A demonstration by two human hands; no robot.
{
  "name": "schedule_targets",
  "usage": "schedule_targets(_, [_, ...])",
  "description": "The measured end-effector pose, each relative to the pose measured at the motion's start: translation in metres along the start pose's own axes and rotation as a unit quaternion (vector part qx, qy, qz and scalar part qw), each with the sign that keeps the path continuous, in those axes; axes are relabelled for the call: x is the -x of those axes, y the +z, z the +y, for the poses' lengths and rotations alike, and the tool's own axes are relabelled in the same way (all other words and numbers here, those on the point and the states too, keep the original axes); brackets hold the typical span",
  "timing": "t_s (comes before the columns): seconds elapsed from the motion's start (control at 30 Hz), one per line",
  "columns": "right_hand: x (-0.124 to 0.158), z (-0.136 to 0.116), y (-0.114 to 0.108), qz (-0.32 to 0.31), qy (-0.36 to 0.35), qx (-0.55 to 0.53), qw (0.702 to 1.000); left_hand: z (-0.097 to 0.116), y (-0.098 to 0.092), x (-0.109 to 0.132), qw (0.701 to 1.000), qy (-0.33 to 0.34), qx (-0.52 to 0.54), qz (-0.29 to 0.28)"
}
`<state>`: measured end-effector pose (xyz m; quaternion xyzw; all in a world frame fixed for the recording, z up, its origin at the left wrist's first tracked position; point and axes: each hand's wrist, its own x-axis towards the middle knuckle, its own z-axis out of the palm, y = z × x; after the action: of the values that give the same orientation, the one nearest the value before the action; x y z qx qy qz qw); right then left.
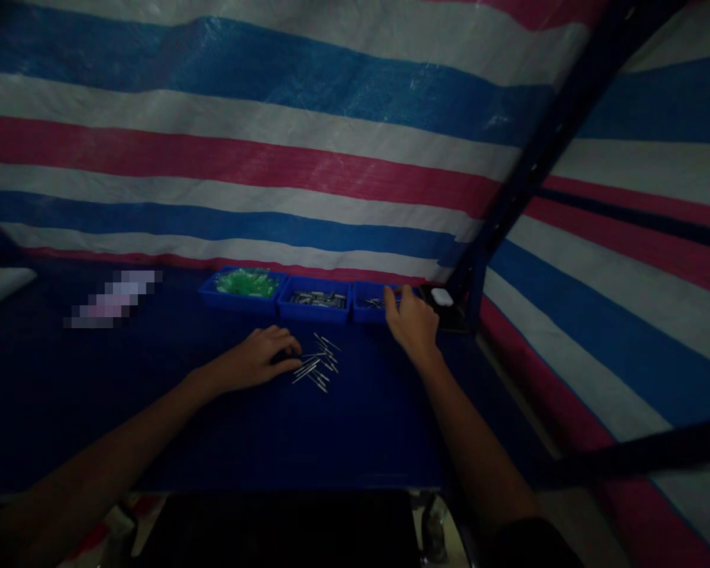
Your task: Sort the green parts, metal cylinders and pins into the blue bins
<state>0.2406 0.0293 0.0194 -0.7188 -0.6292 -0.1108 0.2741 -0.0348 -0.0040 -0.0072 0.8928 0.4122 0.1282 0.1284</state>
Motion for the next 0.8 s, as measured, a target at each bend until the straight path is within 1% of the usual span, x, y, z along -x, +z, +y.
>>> schedule_targets(0.03, [0.002, 0.002, 0.001, -0.019, 0.005, 0.011, 1.0, 0.0, -0.001, 0.0, 1.0, 0.002, -0.002, -0.005])
schedule_targets(0.1, [0.009, -0.001, 0.002, -0.044, -0.01, 0.01, 0.999, -0.001, -0.001, 0.0, 1.0, 0.003, -0.005, -0.016])
schedule_targets(0.17, [0.017, -0.012, 0.002, -0.048, -0.04, -0.014, 0.998, -0.002, -0.001, -0.001, 1.0, 0.0, -0.013, -0.018])
schedule_targets(0.27, [0.021, -0.036, 0.006, -0.044, -0.091, -0.082, 0.991, -0.006, 0.001, -0.002, 0.999, -0.017, -0.03, -0.004])
schedule_targets(0.33, [0.018, -0.045, 0.01, -0.014, -0.109, -0.138, 0.984, -0.009, 0.001, -0.002, 0.999, -0.027, -0.035, 0.001])
schedule_targets(0.4, [0.011, -0.041, 0.012, 0.061, -0.099, -0.169, 0.979, -0.011, 0.002, -0.001, 0.999, -0.033, -0.037, 0.006])
schedule_targets(0.43, [0.006, -0.032, 0.012, 0.112, -0.082, -0.169, 0.976, -0.012, 0.002, -0.001, 0.999, -0.035, -0.038, 0.011])
schedule_targets(0.5, [-0.001, -0.002, 0.011, 0.201, -0.03, -0.132, 0.97, -0.012, 0.003, -0.001, 0.998, -0.037, -0.039, 0.025])
schedule_targets(0.53, [-0.003, 0.018, 0.01, 0.23, 0.003, -0.105, 0.967, -0.012, 0.003, -0.001, 0.998, -0.039, -0.037, 0.032])
schedule_targets(0.57, [-0.004, 0.038, 0.01, 0.237, 0.033, -0.075, 0.968, -0.011, 0.003, -0.001, 0.998, -0.041, -0.032, 0.036])
schedule_targets(0.6, [-0.003, 0.058, 0.011, 0.23, 0.061, -0.047, 0.97, -0.01, 0.004, -0.001, 0.998, -0.041, -0.026, 0.04])
schedule_targets(0.63, [-0.001, 0.076, 0.012, 0.199, 0.08, -0.02, 0.976, -0.009, 0.004, -0.002, 0.998, -0.04, -0.018, 0.043])
schedule_targets(0.7, [0.004, 0.101, 0.017, 0.105, 0.101, 0.023, 0.989, -0.006, 0.005, -0.002, 0.998, -0.034, -0.004, 0.051])
schedule_targets(0.73, [0.007, 0.108, 0.02, 0.059, 0.097, 0.045, 0.993, -0.005, 0.005, -0.003, 0.998, -0.03, 0.003, 0.055])
schedule_targets(0.8, [0.011, 0.114, 0.027, 0.015, 0.107, 0.079, 0.991, -0.003, 0.006, -0.004, 0.998, -0.022, 0.011, 0.065])
